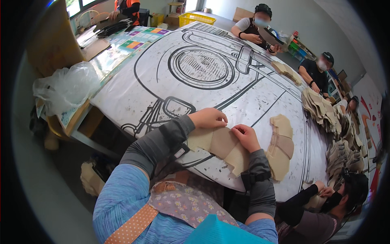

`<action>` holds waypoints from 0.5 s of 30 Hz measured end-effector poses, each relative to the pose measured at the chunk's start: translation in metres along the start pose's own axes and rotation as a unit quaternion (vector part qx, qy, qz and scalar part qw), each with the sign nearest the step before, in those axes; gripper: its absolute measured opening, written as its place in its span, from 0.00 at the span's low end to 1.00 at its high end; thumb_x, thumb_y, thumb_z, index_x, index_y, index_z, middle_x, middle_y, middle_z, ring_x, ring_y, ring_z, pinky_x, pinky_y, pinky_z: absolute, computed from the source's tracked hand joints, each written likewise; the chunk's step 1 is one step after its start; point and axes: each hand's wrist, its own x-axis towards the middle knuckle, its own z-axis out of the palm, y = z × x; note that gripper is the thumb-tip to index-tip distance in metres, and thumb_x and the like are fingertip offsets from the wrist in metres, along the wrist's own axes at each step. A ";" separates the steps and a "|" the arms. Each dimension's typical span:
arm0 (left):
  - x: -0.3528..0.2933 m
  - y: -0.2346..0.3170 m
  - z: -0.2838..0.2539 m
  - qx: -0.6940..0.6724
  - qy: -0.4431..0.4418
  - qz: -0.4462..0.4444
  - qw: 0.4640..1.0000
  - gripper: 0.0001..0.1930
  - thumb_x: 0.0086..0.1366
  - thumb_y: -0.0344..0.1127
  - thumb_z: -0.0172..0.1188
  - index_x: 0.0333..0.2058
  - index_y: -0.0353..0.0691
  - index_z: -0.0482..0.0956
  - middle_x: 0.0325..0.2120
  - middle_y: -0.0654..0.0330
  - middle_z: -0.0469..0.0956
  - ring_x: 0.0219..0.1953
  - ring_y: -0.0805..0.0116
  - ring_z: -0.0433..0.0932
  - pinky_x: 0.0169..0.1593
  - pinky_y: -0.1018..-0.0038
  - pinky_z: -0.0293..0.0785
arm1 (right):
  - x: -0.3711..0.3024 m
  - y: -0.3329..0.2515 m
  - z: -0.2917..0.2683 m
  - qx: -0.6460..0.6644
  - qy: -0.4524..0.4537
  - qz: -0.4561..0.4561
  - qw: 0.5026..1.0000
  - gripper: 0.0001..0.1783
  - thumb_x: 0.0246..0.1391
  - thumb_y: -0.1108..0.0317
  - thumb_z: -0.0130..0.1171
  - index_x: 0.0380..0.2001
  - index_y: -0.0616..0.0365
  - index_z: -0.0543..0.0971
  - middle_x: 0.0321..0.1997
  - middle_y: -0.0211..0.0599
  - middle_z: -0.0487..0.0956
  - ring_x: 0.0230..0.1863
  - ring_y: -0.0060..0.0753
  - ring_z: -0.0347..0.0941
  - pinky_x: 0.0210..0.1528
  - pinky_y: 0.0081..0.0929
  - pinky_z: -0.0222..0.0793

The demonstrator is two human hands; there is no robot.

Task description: Manual assembly and checking of shoe upper components on a manufacturing table.

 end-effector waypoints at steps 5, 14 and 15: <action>0.005 -0.016 0.002 -0.012 0.037 -0.002 0.999 0.17 0.62 0.49 0.59 0.42 0.44 0.83 0.32 0.52 0.83 0.36 0.55 0.81 0.41 0.63 0.75 | 0.008 -0.002 -0.003 -0.065 0.037 -0.056 0.996 0.09 0.57 0.68 0.63 0.36 0.63 0.82 0.27 0.32 0.82 0.29 0.18 0.74 0.34 0.20 0.70; 0.014 -0.020 0.014 0.034 0.063 0.036 0.997 0.16 0.56 0.47 0.64 0.36 0.42 0.85 0.34 0.52 0.84 0.40 0.51 0.82 0.43 0.58 0.76 | 0.001 -0.004 0.005 -0.241 0.100 -0.051 0.964 0.10 0.61 0.66 0.59 0.35 0.64 0.80 0.26 0.31 0.78 0.29 0.21 0.71 0.35 0.22 0.69; 0.017 -0.022 0.017 0.019 0.085 0.027 0.996 0.16 0.56 0.47 0.64 0.36 0.42 0.85 0.34 0.52 0.84 0.40 0.51 0.82 0.43 0.58 0.76 | 0.000 -0.004 0.009 -0.256 0.078 -0.057 0.962 0.10 0.61 0.66 0.59 0.35 0.64 0.80 0.26 0.31 0.78 0.29 0.21 0.71 0.35 0.22 0.69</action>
